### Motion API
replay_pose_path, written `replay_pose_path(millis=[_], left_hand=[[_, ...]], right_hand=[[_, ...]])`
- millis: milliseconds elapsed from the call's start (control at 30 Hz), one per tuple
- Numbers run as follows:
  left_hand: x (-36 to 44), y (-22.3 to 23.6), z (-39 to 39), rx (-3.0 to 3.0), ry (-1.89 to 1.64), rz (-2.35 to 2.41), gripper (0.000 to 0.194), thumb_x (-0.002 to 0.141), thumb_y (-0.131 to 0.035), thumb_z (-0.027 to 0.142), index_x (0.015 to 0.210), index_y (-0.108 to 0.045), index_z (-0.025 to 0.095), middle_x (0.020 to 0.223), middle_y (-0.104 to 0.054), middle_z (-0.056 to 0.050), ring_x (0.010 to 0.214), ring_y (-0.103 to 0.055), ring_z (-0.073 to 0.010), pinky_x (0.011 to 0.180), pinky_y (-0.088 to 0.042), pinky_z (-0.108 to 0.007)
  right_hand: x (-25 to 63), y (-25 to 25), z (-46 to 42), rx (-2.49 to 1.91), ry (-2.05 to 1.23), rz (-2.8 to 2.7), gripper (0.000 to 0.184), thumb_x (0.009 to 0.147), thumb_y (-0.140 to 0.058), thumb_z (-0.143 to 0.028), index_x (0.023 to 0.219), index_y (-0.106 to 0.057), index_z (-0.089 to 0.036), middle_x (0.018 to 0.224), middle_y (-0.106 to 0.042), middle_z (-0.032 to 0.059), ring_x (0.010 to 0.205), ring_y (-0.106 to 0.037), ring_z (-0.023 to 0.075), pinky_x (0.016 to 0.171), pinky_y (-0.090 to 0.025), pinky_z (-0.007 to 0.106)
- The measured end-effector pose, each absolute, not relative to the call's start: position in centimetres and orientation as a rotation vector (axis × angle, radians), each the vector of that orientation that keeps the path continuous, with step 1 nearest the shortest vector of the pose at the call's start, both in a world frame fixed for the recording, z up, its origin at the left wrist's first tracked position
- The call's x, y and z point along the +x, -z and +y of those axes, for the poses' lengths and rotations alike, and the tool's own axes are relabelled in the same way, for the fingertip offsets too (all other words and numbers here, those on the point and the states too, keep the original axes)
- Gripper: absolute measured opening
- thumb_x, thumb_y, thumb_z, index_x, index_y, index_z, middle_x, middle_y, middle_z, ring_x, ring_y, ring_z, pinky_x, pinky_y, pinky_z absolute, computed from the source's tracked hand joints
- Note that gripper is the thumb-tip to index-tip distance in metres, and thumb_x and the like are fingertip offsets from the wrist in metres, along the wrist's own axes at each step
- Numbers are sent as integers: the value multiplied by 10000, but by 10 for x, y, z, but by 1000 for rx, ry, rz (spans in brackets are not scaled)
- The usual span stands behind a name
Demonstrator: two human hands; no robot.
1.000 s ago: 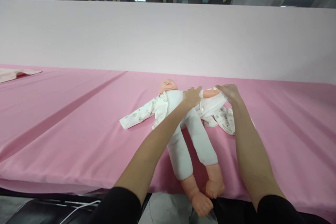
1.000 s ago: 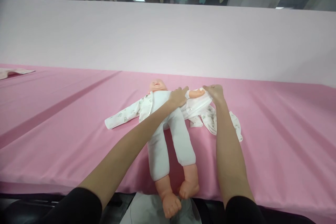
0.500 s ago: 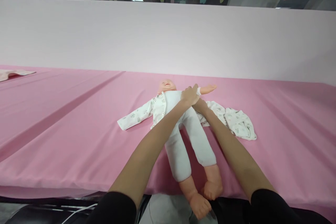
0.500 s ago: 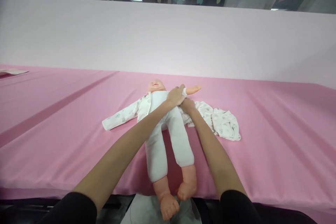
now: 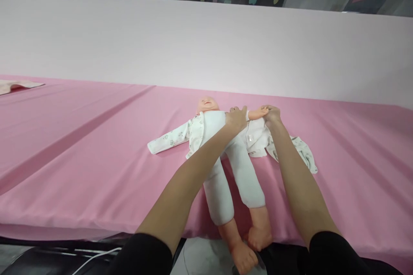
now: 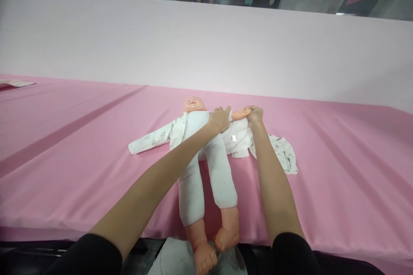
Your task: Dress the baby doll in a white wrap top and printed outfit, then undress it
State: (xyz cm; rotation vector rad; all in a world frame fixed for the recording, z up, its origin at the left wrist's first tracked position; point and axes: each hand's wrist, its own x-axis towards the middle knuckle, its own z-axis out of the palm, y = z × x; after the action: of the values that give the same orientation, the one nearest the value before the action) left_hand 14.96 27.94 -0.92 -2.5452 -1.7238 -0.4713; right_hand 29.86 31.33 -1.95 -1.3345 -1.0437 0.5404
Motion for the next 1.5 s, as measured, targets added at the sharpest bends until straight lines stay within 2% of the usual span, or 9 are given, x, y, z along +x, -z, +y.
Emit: replay_pose_path(millis=[133,300,533,667,867,1000,1200,1367,1500], left_hand=[[150,9,284,-2485,314,-1854,361,861,-412,201,1221,-437,180,1201,-511,-169,1115,-480,-275,875,-408,-412],[154,8,289,-2465,232,-1940,351,876,-402,234,1216,-441,161,1238,-492,-186,1141,-457,-287,907,-367,-450],[160,10,297,-2413,173,-1975,379,861,-450,285,1205,-464,128,1235,-512,-206,1153,-451,-318,934,-314,-504],[162,11,301,-2349,114,-2028,422,851,-460,296,1224,-460,99,1231,-517,-232,1149,-461,-344,914,-320,-507],[164,17,294,-2344,17,-1866,453,825,-478,288,1230,-478,86,1202,-551,-225,1127,-478,-356,917,-312,-541],[157,19,295,-2661,-3,-1747,494,813,-459,326,1261,-478,119,1307,-514,-182,1207,-439,-347,1022,-194,-599],[149,16,310,-3051,325,-1733,433,801,-471,210,1228,-521,153,1317,-538,-127,1242,-453,-285,1102,-121,-556],[146,9,324,-3001,901,-2032,330,840,-407,173,1114,-586,132,1138,-644,-111,1058,-591,-222,946,-440,-347],[130,-8,332,-2827,1440,-2338,431,907,-181,131,1147,-536,83,866,-669,-107,791,-652,-173,687,-525,-268]], right_hand=[[299,15,310,-1486,-462,-926,198,482,-431,-65,570,-587,-150,479,-490,-51,457,-466,95,492,-391,207],[297,5,301,-1714,-143,-1113,315,501,-443,-60,660,-692,-171,543,-539,-26,520,-476,117,526,-360,224],[276,-5,284,-1856,130,-1306,273,576,-481,-45,690,-689,-181,786,-622,41,698,-533,176,576,-349,257],[265,6,288,-1768,307,-1554,235,638,-467,-41,690,-657,-169,896,-588,59,789,-528,184,628,-355,264],[267,26,295,-1780,324,-1676,352,722,-432,-66,1001,-618,-173,1008,-544,88,809,-523,195,672,-368,271],[269,27,297,-1812,284,-1771,370,750,-421,-75,1062,-599,-162,991,-588,109,866,-538,224,729,-384,290],[249,6,292,-1751,198,-1906,330,751,-430,-72,992,-646,-137,976,-655,111,923,-571,231,811,-407,306],[238,-19,276,-1616,25,-1892,345,691,-516,-74,999,-657,-145,973,-662,70,913,-576,194,831,-412,278],[225,-35,257,-1453,-268,-1960,374,662,-585,-105,1027,-636,-167,979,-624,36,890,-552,165,804,-413,256]])
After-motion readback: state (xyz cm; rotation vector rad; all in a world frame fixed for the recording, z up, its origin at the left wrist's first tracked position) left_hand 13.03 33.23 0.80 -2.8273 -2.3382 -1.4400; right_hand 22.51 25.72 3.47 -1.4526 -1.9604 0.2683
